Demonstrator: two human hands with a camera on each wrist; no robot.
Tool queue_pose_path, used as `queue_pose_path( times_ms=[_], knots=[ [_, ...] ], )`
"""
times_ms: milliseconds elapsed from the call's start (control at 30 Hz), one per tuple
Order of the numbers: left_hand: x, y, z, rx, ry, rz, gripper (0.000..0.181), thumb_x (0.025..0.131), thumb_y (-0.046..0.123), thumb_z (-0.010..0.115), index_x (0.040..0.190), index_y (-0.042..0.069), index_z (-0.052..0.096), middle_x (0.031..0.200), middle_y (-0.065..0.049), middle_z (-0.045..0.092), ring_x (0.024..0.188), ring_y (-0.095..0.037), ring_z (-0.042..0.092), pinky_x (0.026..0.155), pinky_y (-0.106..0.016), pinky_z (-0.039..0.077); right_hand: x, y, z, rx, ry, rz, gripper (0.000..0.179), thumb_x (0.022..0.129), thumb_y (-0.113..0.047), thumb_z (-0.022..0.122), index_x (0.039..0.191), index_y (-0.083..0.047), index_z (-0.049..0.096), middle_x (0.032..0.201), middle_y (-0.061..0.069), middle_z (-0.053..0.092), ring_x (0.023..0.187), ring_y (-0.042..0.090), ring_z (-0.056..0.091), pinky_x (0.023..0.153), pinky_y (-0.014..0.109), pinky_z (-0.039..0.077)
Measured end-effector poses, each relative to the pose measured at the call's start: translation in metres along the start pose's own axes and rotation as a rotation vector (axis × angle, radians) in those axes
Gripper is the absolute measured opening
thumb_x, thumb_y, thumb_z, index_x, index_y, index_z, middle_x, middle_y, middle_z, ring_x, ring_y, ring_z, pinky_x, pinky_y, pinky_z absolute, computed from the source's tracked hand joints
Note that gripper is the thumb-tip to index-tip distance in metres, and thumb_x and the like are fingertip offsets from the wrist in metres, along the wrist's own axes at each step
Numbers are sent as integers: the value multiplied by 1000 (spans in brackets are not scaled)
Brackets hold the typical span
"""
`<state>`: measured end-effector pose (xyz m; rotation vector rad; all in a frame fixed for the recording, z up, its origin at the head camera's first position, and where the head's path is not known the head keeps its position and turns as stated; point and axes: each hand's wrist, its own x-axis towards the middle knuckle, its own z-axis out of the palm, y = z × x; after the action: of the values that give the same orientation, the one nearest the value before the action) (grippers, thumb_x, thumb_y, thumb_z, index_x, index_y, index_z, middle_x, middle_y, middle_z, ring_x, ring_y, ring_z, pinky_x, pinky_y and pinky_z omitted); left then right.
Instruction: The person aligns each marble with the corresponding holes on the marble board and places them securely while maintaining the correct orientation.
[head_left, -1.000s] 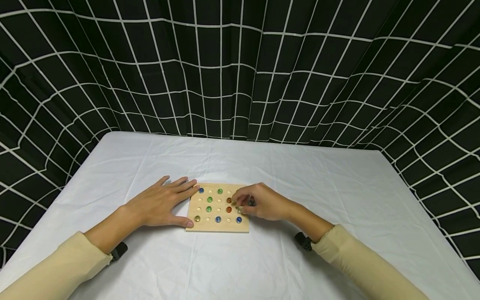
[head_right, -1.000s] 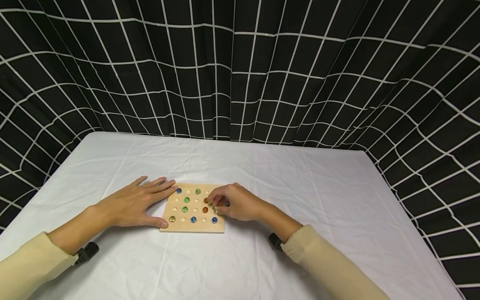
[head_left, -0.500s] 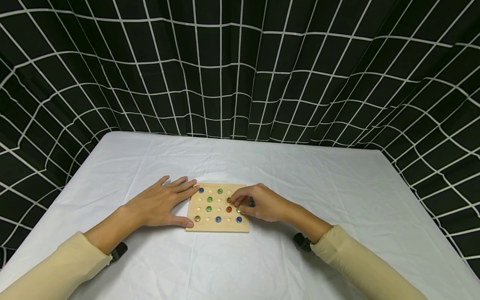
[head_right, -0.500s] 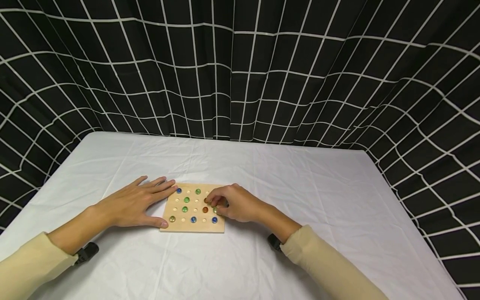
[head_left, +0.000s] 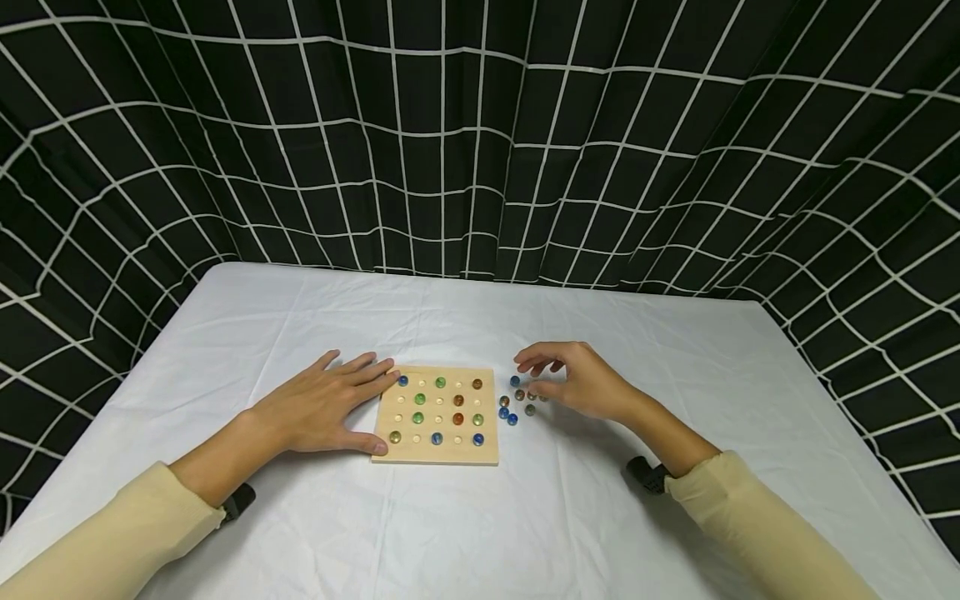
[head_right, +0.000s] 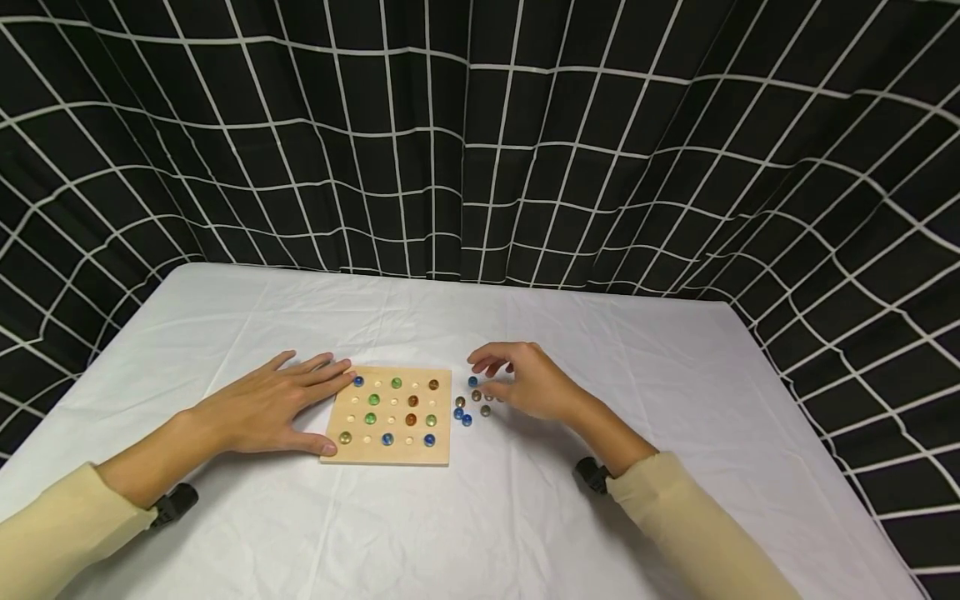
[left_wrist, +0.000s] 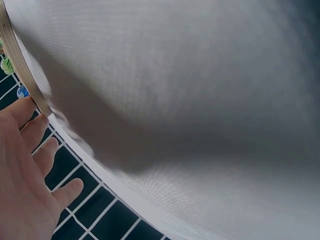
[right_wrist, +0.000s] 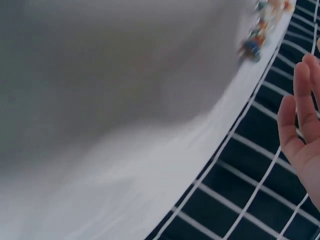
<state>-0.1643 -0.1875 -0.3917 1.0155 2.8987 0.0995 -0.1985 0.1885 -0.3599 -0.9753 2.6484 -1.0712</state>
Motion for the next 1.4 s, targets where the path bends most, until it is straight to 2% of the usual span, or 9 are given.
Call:
queue_pose_path(
  times_ms=[333, 533, 1000, 1400],
  knots=[
    [-1, -1, 1, -12, -1, 2, 105, 78, 88, 45, 157, 20, 33, 160, -1, 33, 148, -28, 28, 116, -63, 20, -11, 22, -6, -24, -3, 46, 34, 82, 4, 76, 115, 0, 70, 99, 6, 74, 92, 25, 67, 80, 48, 52],
    [-2, -1, 1, -9, 1, 8, 105, 79, 88, 44, 157, 19, 33, 160, -2, 34, 148, -29, 28, 116, -63, 20, -14, 25, -6, -12, -17, 79, 31, 83, 1, 77, 113, -2, 71, 96, 2, 75, 91, 19, 68, 79, 46, 53],
    [-1, -2, 2, -4, 2, 10, 104, 79, 88, 43, 157, 20, 33, 160, 0, 33, 148, -28, 28, 117, -63, 18, -15, 27, -2, -20, -15, 126, 30, 81, 0, 80, 110, -2, 71, 92, 2, 74, 88, 18, 68, 77, 42, 53],
    [0, -1, 1, -3, 13, 17, 104, 79, 88, 44, 157, 20, 33, 160, -1, 33, 148, -29, 28, 116, -63, 19, -15, 28, 1, -70, -48, 106, 30, 83, 3, 77, 112, -1, 70, 92, 1, 73, 87, 16, 67, 76, 35, 54]
  ],
)
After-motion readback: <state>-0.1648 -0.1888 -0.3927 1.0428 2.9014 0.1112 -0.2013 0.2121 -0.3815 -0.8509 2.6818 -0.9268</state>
